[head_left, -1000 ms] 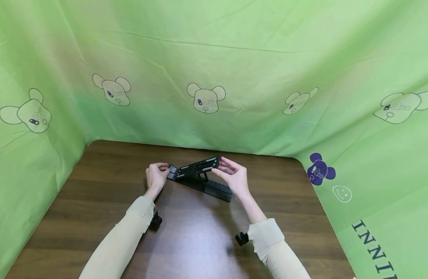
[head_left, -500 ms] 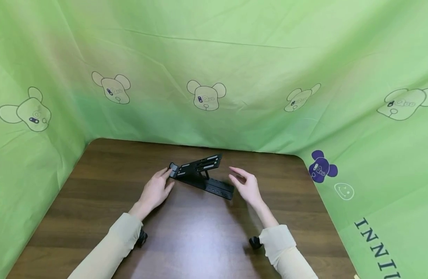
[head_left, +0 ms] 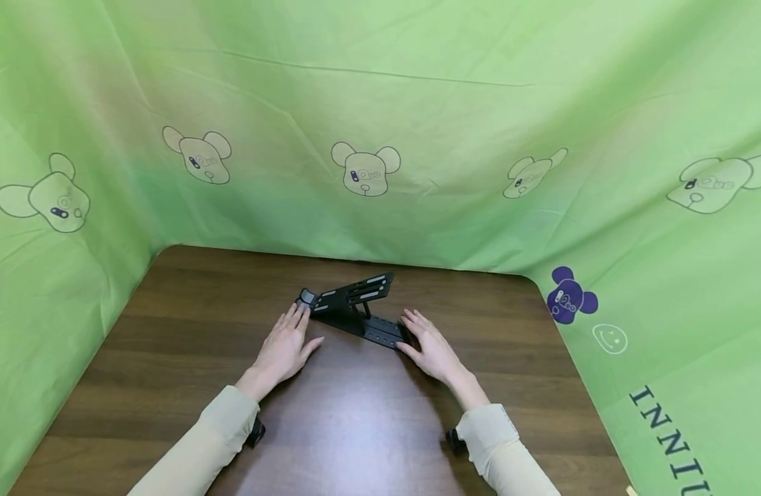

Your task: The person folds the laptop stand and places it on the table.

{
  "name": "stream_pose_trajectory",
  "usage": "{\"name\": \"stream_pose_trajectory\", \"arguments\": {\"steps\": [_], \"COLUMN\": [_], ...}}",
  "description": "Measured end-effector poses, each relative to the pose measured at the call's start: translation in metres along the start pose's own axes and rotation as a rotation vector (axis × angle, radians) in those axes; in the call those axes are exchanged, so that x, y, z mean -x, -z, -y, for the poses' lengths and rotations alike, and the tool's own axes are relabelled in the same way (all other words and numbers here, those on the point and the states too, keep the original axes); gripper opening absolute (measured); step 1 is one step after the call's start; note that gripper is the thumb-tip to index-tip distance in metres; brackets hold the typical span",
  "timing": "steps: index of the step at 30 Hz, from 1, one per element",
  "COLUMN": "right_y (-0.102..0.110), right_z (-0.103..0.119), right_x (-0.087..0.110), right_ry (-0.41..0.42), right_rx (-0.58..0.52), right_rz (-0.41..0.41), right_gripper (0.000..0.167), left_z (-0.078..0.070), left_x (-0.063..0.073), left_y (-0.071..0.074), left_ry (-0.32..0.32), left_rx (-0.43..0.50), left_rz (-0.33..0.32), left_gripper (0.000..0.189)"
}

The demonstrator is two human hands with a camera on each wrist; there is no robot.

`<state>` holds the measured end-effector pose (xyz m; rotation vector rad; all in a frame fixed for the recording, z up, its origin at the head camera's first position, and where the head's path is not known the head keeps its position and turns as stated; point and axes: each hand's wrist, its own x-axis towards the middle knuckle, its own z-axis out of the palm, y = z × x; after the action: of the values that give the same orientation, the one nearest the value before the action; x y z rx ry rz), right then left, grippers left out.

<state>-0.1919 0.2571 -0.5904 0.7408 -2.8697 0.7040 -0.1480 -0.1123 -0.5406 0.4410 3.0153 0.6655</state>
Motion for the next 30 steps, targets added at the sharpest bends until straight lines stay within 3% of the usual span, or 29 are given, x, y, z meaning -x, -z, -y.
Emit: {"name": "stream_pose_trajectory", "arguments": {"steps": [6, 10, 17, 22, 30], "right_y": [0.003, 0.008, 0.016, 0.023, 0.021], "right_z": [0.009, 0.014, 0.033, 0.053, 0.056], "right_x": [0.005, 0.008, 0.011, 0.012, 0.013], "right_ry": [0.01, 0.018, -0.025, -0.054, -0.086], "right_rx": [-0.044, -0.021, -0.098, -0.073, -0.06], "right_rz": [-0.013, 0.021, 0.028, 0.041, 0.035], "right_gripper": [0.068, 0.072, 0.067, 0.06, 0.058], "left_z": [-0.005, -0.01, -0.014, -0.012, -0.01], "left_x": [0.001, 0.003, 0.003, -0.001, -0.008], "left_y": [-0.001, -0.003, -0.006, -0.007, -0.004], "left_ry": [0.015, 0.015, 0.039, 0.046, 0.042], "left_rx": [-0.047, -0.07, -0.026, -0.046, -0.024], "left_rz": [0.034, 0.052, 0.073, 0.092, 0.12], "left_gripper": [0.081, 0.085, 0.085, 0.085, 0.091]}}
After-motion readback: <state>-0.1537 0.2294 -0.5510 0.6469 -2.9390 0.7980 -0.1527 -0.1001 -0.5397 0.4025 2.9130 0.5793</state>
